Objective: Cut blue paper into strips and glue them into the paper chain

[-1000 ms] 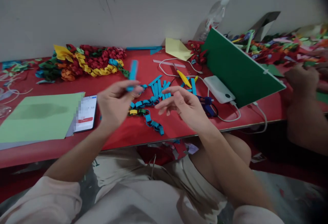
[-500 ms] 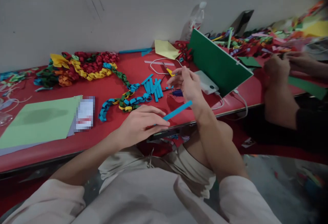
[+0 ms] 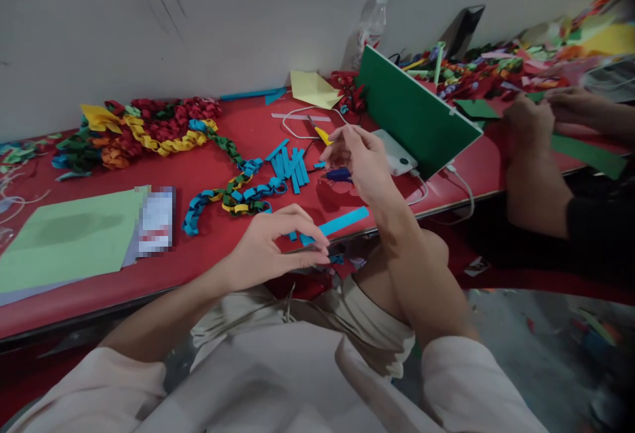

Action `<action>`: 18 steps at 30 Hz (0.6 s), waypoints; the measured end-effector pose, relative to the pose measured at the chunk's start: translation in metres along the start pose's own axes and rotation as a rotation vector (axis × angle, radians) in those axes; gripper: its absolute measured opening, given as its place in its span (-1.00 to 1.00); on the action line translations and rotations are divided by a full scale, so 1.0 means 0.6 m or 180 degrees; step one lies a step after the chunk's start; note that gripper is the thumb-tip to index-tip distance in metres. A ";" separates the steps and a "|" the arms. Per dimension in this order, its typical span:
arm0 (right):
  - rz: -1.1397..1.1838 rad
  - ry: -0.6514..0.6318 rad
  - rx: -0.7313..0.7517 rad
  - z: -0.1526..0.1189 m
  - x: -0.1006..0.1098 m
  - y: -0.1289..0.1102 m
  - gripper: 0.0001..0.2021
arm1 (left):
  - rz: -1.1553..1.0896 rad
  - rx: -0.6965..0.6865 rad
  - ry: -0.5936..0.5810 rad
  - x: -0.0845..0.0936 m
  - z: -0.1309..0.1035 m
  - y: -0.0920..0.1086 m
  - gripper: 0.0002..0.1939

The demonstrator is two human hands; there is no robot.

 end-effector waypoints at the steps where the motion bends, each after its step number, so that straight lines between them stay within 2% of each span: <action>1: -0.0005 -0.0010 0.0000 0.000 0.000 0.000 -0.47 | -0.0031 0.0022 0.0037 0.000 0.001 0.000 -0.91; 3: -0.0010 -0.0060 -0.0007 -0.001 0.000 -0.001 -0.48 | -0.0012 0.0067 -0.0010 -0.001 0.001 -0.002 -0.94; 6: 0.0011 -0.0169 0.0041 -0.002 0.000 0.000 -0.49 | 0.0013 0.0071 -0.0154 -0.003 -0.001 -0.006 -0.74; 8: 0.0062 -0.0254 0.0097 -0.002 0.000 0.000 -0.50 | -0.0092 0.0099 -0.0134 -0.005 -0.003 -0.010 -0.70; 14: 0.0033 -0.0281 0.0052 -0.001 0.003 -0.003 -0.52 | -0.0432 0.0047 0.0030 -0.005 -0.006 -0.009 -0.88; 16: 0.0015 -0.0386 -0.0111 -0.004 0.003 -0.004 -0.47 | -0.0201 -0.0118 0.0253 0.005 -0.006 -0.009 -0.85; 18: 0.0008 -0.0641 -0.0480 -0.009 0.001 -0.004 -0.40 | 0.0355 -0.0329 0.0427 0.020 -0.005 -0.015 -0.74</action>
Point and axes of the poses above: each hand's wrist, its own z-axis towards the middle knuckle, its own x-axis out of the back of the hand, y = z × x, the point moved 1 cm from there along z, towards the middle knuckle, and after that the axes turned 1 degree about -z, right-handed, at the moved point
